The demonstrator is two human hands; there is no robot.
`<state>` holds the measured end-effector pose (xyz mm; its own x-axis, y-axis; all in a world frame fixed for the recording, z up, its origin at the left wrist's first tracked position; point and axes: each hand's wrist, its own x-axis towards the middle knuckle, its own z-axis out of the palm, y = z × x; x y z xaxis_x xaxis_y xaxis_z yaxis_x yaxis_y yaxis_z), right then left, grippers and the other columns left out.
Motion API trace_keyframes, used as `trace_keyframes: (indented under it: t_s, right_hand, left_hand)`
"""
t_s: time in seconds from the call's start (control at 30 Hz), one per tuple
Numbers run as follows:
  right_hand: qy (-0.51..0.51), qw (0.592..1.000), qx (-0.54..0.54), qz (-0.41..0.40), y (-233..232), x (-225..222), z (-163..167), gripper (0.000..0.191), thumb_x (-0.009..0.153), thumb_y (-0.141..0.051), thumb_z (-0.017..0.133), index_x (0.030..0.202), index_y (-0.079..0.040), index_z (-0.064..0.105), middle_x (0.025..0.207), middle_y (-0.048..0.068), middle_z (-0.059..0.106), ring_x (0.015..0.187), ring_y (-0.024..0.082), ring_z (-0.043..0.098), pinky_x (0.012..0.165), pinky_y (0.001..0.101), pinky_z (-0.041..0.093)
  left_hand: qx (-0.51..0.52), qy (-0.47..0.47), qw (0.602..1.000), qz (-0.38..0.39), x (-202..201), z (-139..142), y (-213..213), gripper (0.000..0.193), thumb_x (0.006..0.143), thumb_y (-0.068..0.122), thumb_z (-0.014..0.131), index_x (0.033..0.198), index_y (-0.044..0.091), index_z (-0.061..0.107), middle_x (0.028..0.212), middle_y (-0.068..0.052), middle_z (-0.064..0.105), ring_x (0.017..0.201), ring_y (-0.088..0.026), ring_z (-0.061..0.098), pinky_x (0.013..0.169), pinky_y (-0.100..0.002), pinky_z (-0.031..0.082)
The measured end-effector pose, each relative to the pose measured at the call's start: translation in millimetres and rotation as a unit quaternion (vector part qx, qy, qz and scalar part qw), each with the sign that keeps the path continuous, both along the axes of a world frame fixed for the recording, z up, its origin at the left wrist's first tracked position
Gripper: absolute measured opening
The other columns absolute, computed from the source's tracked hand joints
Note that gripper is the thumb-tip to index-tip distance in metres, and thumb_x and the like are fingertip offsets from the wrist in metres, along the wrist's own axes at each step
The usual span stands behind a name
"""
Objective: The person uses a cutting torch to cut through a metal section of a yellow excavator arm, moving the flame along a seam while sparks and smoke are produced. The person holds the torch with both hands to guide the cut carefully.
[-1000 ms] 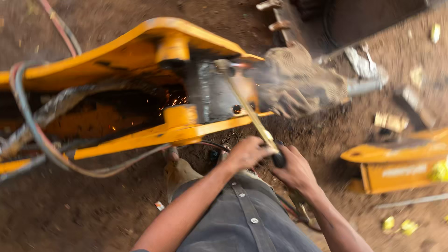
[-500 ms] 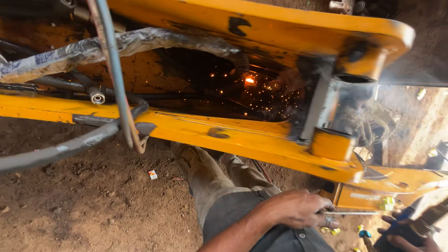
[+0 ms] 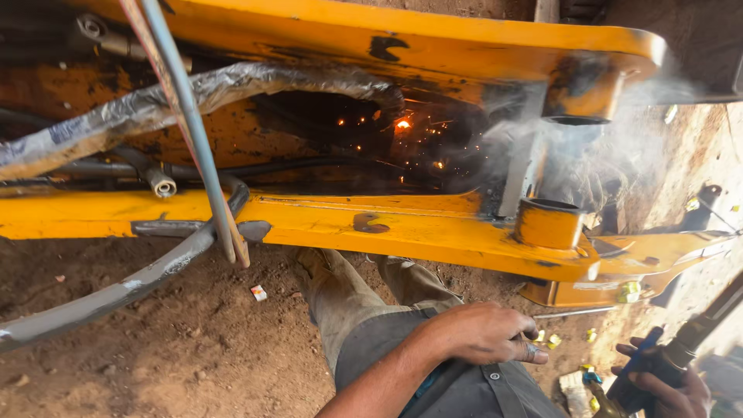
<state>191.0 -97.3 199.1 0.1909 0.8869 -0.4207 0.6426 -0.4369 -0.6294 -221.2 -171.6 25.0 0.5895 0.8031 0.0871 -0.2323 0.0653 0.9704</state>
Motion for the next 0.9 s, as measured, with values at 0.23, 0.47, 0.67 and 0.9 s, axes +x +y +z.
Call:
trace_keyframes:
  t_s: [0.23,0.47,0.67,0.9]
  right_hand:
    - [-0.082,0.995,-0.038,0.048,-6,-15,-26,0.057,0.073,0.009,0.068,0.13,0.009,0.062,0.126,0.025,0.07,0.106,0.037,0.071,0.088,0.046,0.058]
    - [-0.204,0.949,-0.009,0.241,21,-41,-61,0.072,0.063,-0.018,0.086,0.129,0.0,0.064,0.116,0.012,0.068,0.104,0.027,0.068,0.093,0.0372,0.053]
    - [-0.13,0.915,0.021,0.381,77,-38,-103,0.069,0.061,-0.02,0.084,0.124,-0.003,0.064,0.118,0.015,0.06,0.112,0.034,0.063,0.096,0.0427,0.052]
    - [-0.123,0.882,0.034,0.453,143,-41,-133,0.065,0.068,-0.034,0.082,0.126,-0.012,0.06,0.118,0.016,0.057,0.103,0.04,0.063,0.085,0.0491,0.054]
  left_hand:
    - [0.006,0.044,0.998,-0.038,0,30,15,0.076,0.091,0.066,0.056,0.131,0.003,0.068,0.118,-0.022,0.075,0.111,-0.043,0.07,0.094,-0.051,0.054]
    - [0.053,0.104,0.992,-0.048,52,43,50,0.072,0.094,0.063,0.055,0.132,0.003,0.067,0.121,-0.022,0.073,0.113,-0.039,0.069,0.097,-0.049,0.054]
    - [-0.218,0.057,0.974,-0.014,122,3,106,0.057,0.099,0.05,0.064,0.126,0.001,0.066,0.113,-0.021,0.074,0.097,-0.031,0.075,0.081,-0.041,0.061]
    - [-0.416,-0.077,0.884,0.2,169,-41,156,0.034,0.103,0.031,0.06,0.12,0.001,0.064,0.108,-0.013,0.072,0.084,-0.025,0.075,0.072,-0.036,0.064]
